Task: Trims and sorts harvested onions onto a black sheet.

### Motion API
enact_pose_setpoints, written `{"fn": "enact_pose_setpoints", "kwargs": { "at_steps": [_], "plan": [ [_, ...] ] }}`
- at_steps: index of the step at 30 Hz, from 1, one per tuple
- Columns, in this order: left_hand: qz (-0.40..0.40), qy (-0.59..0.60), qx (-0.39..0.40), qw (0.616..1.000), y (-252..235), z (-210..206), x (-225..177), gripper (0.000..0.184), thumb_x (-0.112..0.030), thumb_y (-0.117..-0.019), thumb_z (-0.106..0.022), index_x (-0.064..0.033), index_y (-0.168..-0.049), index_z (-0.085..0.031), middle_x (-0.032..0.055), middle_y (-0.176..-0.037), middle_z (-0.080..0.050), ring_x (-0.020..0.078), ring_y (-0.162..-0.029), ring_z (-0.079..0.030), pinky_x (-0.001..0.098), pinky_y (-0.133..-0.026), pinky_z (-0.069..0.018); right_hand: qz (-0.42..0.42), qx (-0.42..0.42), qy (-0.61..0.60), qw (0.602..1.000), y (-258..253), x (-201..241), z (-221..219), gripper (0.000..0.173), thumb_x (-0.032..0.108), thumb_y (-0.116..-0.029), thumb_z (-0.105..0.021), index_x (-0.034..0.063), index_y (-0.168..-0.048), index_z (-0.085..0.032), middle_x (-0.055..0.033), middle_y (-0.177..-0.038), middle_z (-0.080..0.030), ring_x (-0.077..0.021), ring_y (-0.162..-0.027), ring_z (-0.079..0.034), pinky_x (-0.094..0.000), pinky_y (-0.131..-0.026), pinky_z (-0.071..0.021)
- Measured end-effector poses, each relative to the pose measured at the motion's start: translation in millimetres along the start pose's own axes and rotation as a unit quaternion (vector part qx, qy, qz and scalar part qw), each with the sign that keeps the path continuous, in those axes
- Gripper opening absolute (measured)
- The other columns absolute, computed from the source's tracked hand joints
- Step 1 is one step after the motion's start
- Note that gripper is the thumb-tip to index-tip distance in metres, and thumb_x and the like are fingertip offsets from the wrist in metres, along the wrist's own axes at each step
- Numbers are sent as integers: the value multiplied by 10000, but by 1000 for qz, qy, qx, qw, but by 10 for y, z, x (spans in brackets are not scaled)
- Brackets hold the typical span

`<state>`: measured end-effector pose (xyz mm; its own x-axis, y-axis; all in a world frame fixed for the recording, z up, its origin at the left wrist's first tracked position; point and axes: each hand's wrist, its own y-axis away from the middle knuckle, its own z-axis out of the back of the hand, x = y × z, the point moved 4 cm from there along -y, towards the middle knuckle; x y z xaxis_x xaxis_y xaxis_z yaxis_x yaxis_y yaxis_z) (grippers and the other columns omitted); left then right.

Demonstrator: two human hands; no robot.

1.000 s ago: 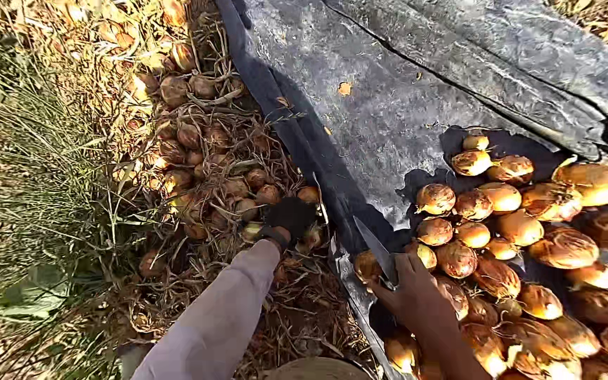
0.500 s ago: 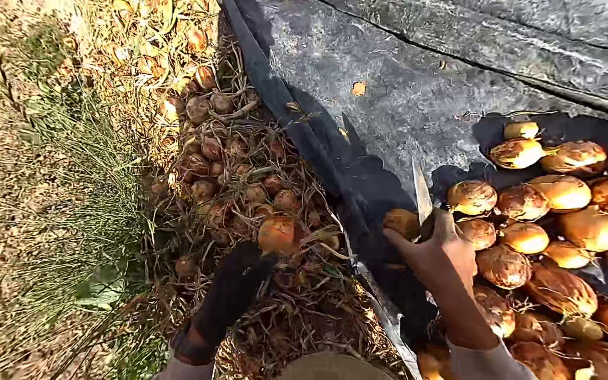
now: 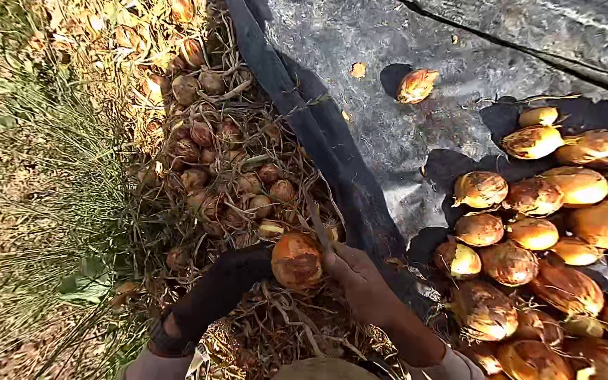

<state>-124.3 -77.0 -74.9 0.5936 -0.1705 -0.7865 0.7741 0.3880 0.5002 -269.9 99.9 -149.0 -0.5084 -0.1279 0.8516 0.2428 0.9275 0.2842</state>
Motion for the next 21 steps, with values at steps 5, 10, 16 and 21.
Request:
{"fn": "enact_pose_setpoints", "kwargs": {
  "at_steps": [5,10,16,21],
  "plan": [
    [-32,-438,-83,895,-145,188,67,525,-527,-1037,-458,-111,-895,-745,72,-903,-686,262,-847,-688,530,-724,-581,-114,-31,86,989,201,-487,1,525,597,-1035,-441,109,-991,-628,16,-660,-484,-118,-530,-474,-330,-499,-447],
    [-80,-382,37,920,17,-329,38,440,-427,-1080,-461,-98,-1092,-753,100,-1050,-744,260,-951,-734,501,-793,-613,-211,-45,104,971,221,-773,86,842,814,-831,-570,80,-1243,-607,-32,-917,-627,-146,-758,-607,-395,-688,-545],
    [-96,-365,117,919,-61,-866,160,233,-302,-1010,-594,-136,-921,-731,74,-875,-724,276,-809,-725,531,-662,-596,-88,-129,49,987,281,-730,3,643,544,-859,-773,50,-1248,-639,2,-1118,-734,-71,-1066,-692,-326,-970,-587],
    [-141,-458,-29,877,-660,-716,33,298,-392,-1032,-557,-186,-1021,-771,25,-943,-750,225,-825,-734,488,-658,-608,-92,-199,265,939,192,-406,426,480,643,-857,-678,200,-1027,-740,43,-861,-725,-81,-819,-706,-417,-736,-608]
  ]
}}
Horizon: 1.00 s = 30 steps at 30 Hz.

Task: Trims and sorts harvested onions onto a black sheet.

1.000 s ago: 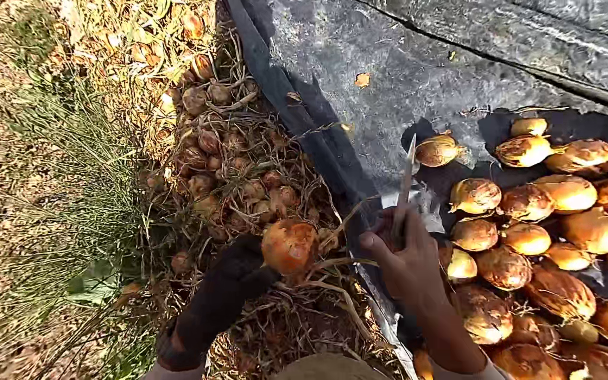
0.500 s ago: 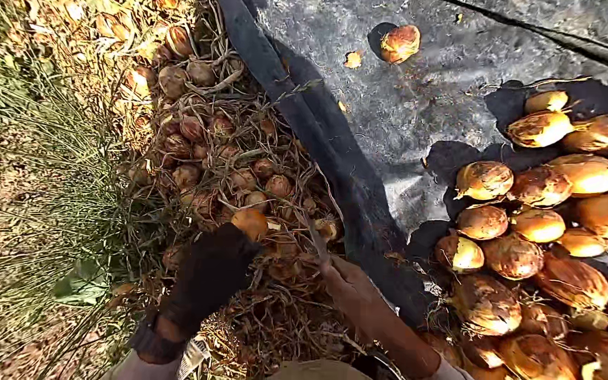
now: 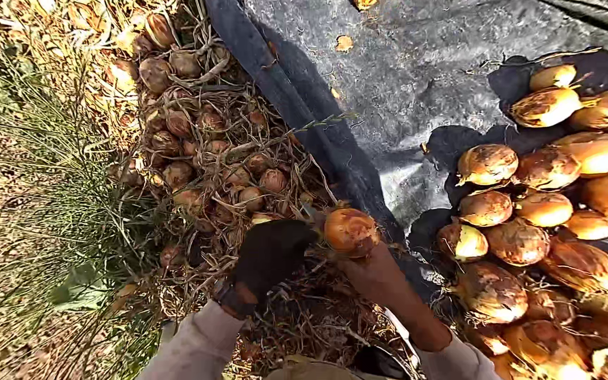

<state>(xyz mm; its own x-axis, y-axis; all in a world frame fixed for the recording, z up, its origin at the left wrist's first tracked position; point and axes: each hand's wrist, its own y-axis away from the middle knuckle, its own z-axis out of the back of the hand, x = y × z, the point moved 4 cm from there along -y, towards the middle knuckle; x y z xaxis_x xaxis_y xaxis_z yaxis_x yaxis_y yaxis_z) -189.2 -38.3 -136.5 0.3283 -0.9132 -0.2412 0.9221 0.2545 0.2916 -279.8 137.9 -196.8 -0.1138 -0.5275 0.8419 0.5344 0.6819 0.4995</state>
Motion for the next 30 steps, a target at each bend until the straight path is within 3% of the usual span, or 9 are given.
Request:
{"fn": "enact_pose_setpoints", "kwargs": {
  "at_steps": [5,9,11,14,16,18,21,25,30],
  "plan": [
    [113,83,8,990,-775,181,-86,375,-396,-1062,-497,-140,-1025,-769,96,-953,-750,301,-934,-723,577,-798,-567,73,-38,81,993,-317,257,522,570,672,-993,-370,192,-831,-631,50,-573,-510,-99,-489,-520,-362,-438,-431],
    [172,53,75,981,-1043,92,275,437,-431,-1073,-466,-106,-926,-719,124,-892,-717,343,-890,-701,604,-771,-542,19,-58,-149,987,-262,247,852,671,742,-999,-236,187,-712,-481,29,-513,-366,-110,-369,-330,-285,-339,-326],
    [99,45,102,989,-853,-3,189,352,-398,-1054,-532,-134,-1166,-737,110,-1138,-736,344,-1038,-705,603,-850,-556,-23,-102,-227,968,-203,215,929,627,714,-1017,-246,200,-756,-494,52,-529,-365,-81,-372,-317,-255,-343,-331],
    [104,58,175,977,-482,-235,-65,653,-537,-904,-732,-187,-1436,-590,165,-1305,-656,410,-1193,-621,633,-898,-543,-43,-79,-211,973,-132,108,790,624,685,-1028,-266,152,-983,-586,14,-586,-442,-117,-414,-426,-287,-384,-437],
    [128,40,169,976,-406,-433,-31,600,-559,-897,-721,-231,-1390,-629,150,-1219,-684,399,-1143,-643,608,-829,-570,-64,-35,-177,981,-74,50,622,500,571,-1056,-382,134,-1143,-609,-42,-642,-503,-174,-461,-495,-344,-428,-491],
    [166,124,158,965,-383,-405,56,490,-535,-955,-660,-223,-1332,-683,104,-1180,-717,326,-1121,-666,585,-904,-556,-88,-12,-173,981,-8,-2,492,395,486,-1055,-474,140,-1196,-604,-73,-677,-549,-206,-488,-542,-366,-454,-524],
    [180,243,114,946,-281,-20,18,522,-521,-947,-696,-195,-1353,-662,85,-1054,-735,256,-921,-706,542,-815,-580,-111,-5,-185,976,94,-161,364,382,489,-1029,-532,132,-1152,-591,-88,-702,-582,-218,-517,-574,-369,-481,-538],
    [128,206,113,963,-68,351,-179,560,-548,-917,-714,-260,-1391,-637,6,-1080,-744,168,-922,-712,485,-822,-600,-90,44,-131,986,130,-38,188,530,637,-932,-568,141,-1115,-596,-48,-693,-584,-189,-547,-579,-377,-507,-516],
    [24,175,97,979,157,501,-348,407,-630,-907,-660,-242,-966,-767,-81,-726,-676,68,-645,-639,351,-595,-560,58,115,-128,983,75,300,40,577,721,-959,-466,170,-1049,-612,17,-645,-538,-107,-495,-516,-304,-454,-470]
  ]
}}
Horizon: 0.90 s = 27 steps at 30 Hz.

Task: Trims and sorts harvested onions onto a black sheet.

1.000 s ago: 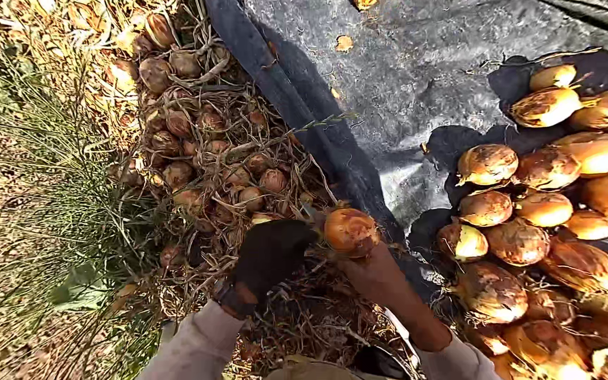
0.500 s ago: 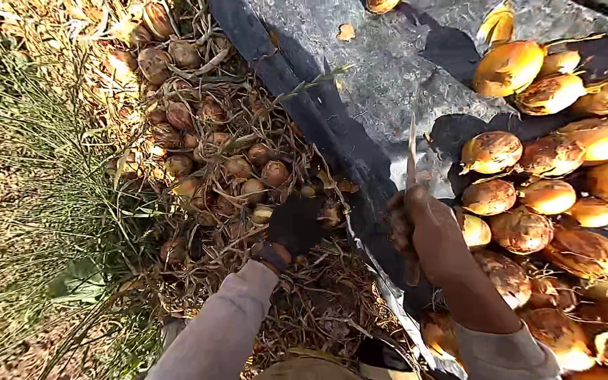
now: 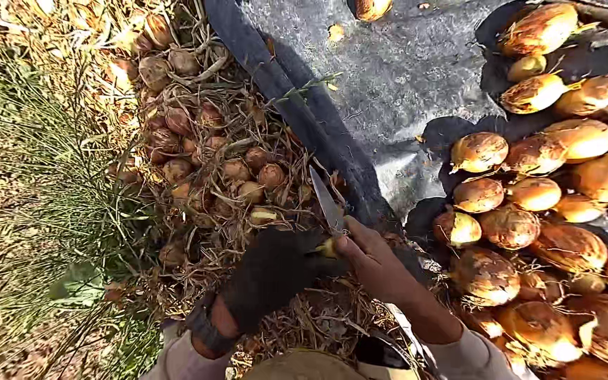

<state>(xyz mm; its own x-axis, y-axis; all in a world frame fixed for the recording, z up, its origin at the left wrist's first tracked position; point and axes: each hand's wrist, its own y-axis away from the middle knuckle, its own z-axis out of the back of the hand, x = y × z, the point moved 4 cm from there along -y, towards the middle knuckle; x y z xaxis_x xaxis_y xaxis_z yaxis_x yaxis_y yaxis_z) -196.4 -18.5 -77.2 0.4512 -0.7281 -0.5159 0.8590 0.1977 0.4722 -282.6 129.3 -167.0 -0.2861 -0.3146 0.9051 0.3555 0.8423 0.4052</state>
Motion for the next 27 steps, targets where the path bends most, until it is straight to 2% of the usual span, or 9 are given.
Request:
{"fn": "enact_pose_setpoints", "kwargs": {
  "at_steps": [2,5,10,12,14,17,19,23,27],
  "plan": [
    [-20,62,34,997,71,29,36,412,-599,-931,-647,-209,-841,-746,-93,-660,-636,29,-589,-596,288,-546,-513,25,44,-51,997,10,44,-42,525,665,-993,-465,166,-940,-619,31,-612,-489,-72,-487,-463,-259,-454,-419],
    [-33,167,114,979,117,25,154,357,-496,-987,-619,-174,-939,-767,-91,-741,-687,-2,-644,-632,239,-604,-558,21,97,-127,987,69,25,-134,467,590,-1026,-465,180,-848,-600,87,-594,-414,-7,-491,-395,-200,-463,-365],
    [54,-103,-77,990,-13,162,563,509,-565,-1032,-496,-143,-834,-701,34,-696,-631,225,-626,-634,491,-556,-523,-14,109,-174,979,224,-181,-264,447,557,-1048,-461,183,-834,-578,92,-590,-381,-17,-473,-358,-205,-446,-337],
    [69,-137,-71,986,-32,208,579,460,-524,-1056,-478,-144,-1027,-735,58,-906,-701,251,-803,-691,529,-684,-573,-53,33,-157,986,244,-279,-225,489,611,-1029,-452,176,-846,-579,69,-593,-396,-47,-468,-380,-229,-436,-368],
    [-20,-141,2,990,-18,36,375,409,-401,-1078,-468,-114,-1247,-706,94,-1139,-708,265,-1018,-702,507,-841,-594,-105,-16,-96,990,239,-419,-133,542,691,-965,-491,159,-946,-591,33,-621,-442,-96,-489,-440,-290,-456,-421],
    [-111,-82,99,985,-26,-311,63,313,-389,-1052,-541,-162,-1081,-754,38,-1039,-741,215,-964,-717,473,-825,-598,-134,-30,13,990,216,-495,-56,687,804,-843,-567,150,-1035,-649,16,-733,-577,-123,-641,-575,-367,-596,-513],
    [-94,-84,138,982,-84,-424,13,292,-385,-1031,-581,-152,-989,-752,52,-945,-731,246,-894,-714,513,-772,-585,-119,-39,37,991,210,-501,-54,614,753,-904,-528,152,-951,-646,17,-700,-564,-122,-630,-568,-371,-597,-504],
    [-125,-149,25,981,-217,-524,102,291,-374,-1032,-560,-170,-922,-735,20,-855,-712,216,-784,-714,475,-637,-593,-128,-41,61,989,228,-535,52,576,724,-935,-507,164,-964,-640,19,-662,-540,-129,-582,-546,-379,-560,-486],
    [-144,-94,-32,985,-278,-382,-31,354,-401,-1062,-505,-176,-1126,-770,14,-1092,-752,185,-986,-727,446,-805,-613,-116,-78,-64,988,274,-694,129,703,815,-901,-431,135,-1002,-578,15,-644,-467,-117,-499,-460,-314,-466,-436]
  ]
}}
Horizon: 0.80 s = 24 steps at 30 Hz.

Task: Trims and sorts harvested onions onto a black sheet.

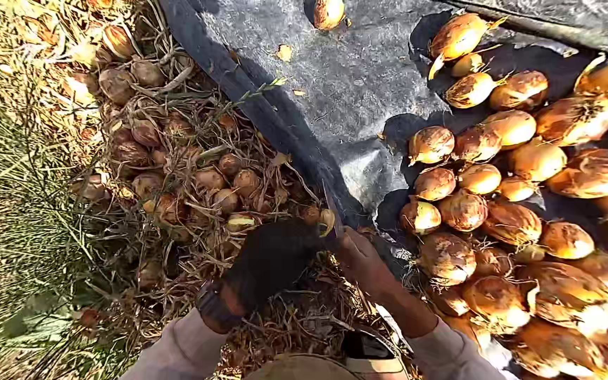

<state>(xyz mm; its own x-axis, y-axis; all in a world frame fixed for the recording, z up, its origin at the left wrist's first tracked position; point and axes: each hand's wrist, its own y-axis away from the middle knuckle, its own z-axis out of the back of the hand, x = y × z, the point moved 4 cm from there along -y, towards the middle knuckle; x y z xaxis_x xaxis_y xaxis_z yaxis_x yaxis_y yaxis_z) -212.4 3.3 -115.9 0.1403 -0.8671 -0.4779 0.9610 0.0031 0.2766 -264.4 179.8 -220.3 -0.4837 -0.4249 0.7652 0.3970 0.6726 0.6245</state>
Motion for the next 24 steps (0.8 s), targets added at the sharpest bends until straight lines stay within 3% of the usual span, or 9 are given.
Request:
{"fn": "enact_pose_setpoints", "kwargs": {
  "at_steps": [2,5,7,10,12,15,17,20,24],
  "plan": [
    [-29,4,1,1000,-13,37,-83,317,-391,-1057,-521,-182,-1080,-759,5,-1005,-732,172,-905,-715,420,-740,-607,13,49,-42,998,28,42,-42,736,870,-848,-454,158,-987,-581,49,-642,-462,-76,-502,-452,-268,-472,-435],
    [-40,5,39,998,33,-5,-148,304,-390,-1053,-532,-191,-953,-739,-12,-846,-699,161,-763,-695,416,-637,-586,43,51,-77,995,33,159,-132,484,669,-945,-540,195,-864,-593,97,-582,-428,-27,-475,-410,-236,-459,-395],
    [15,-13,56,998,52,-38,-76,299,-384,-1042,-545,-193,-928,-744,2,-825,-702,190,-750,-699,454,-632,-583,76,37,-28,996,8,239,-126,438,580,-985,-543,178,-828,-621,81,-583,-456,-36,-487,-426,-247,-477,-397],
    [155,-63,18,986,-59,64,290,261,-315,-1040,-571,-152,-1059,-774,88,-994,-748,318,-878,-727,588,-714,-575,92,6,13,996,0,390,32,488,630,-983,-512,185,-814,-618,50,-562,-453,-64,-457,-418,-255,-442,-381],
    [190,-55,-16,980,-142,63,594,289,-330,-1050,-563,-158,-1171,-762,87,-1132,-747,311,-1016,-722,600,-838,-572,95,-51,-39,993,-25,536,247,554,694,-983,-457,182,-800,-564,28,-543,-402,-85,-405,-362,-250,-383,-346],
    [206,-52,75,974,-384,-200,596,506,-504,-981,-606,-195,-1379,-651,113,-1323,-671,339,-1237,-631,603,-973,-534,110,-104,-135,979,-62,793,486,529,666,-1025,-345,195,-878,-536,44,-579,-394,-62,-395,-333,-212,-364,-353],
    [226,-39,130,964,-510,-461,466,623,-525,-880,-729,-162,-1375,-626,157,-1278,-668,404,-1190,-625,653,-909,-526,105,-118,-117,980,-31,866,469,513,609,-1054,-314,178,-979,-581,30,-585,-410,-82,-394,-361,-237,-360,-381],
    [247,-29,145,958,-589,-710,445,637,-509,-777,-794,-169,-1292,-635,144,-1196,-681,388,-1073,-668,649,-795,-558,72,-91,-20,993,73,799,391,436,541,-1069,-382,163,-1197,-559,-55,-622,-497,-178,-415,-476,-323,-370,-466],
    [213,152,90,961,-375,-609,416,843,-399,-717,-896,-124,-1437,-554,132,-1396,-588,303,-1249,-596,584,-992,-526,-5,-100,7,995,122,441,337,395,492,-1045,-508,117,-1160,-553,-84,-720,-596,-220,-530,-589,-375,-487,-547]
  ]
}}
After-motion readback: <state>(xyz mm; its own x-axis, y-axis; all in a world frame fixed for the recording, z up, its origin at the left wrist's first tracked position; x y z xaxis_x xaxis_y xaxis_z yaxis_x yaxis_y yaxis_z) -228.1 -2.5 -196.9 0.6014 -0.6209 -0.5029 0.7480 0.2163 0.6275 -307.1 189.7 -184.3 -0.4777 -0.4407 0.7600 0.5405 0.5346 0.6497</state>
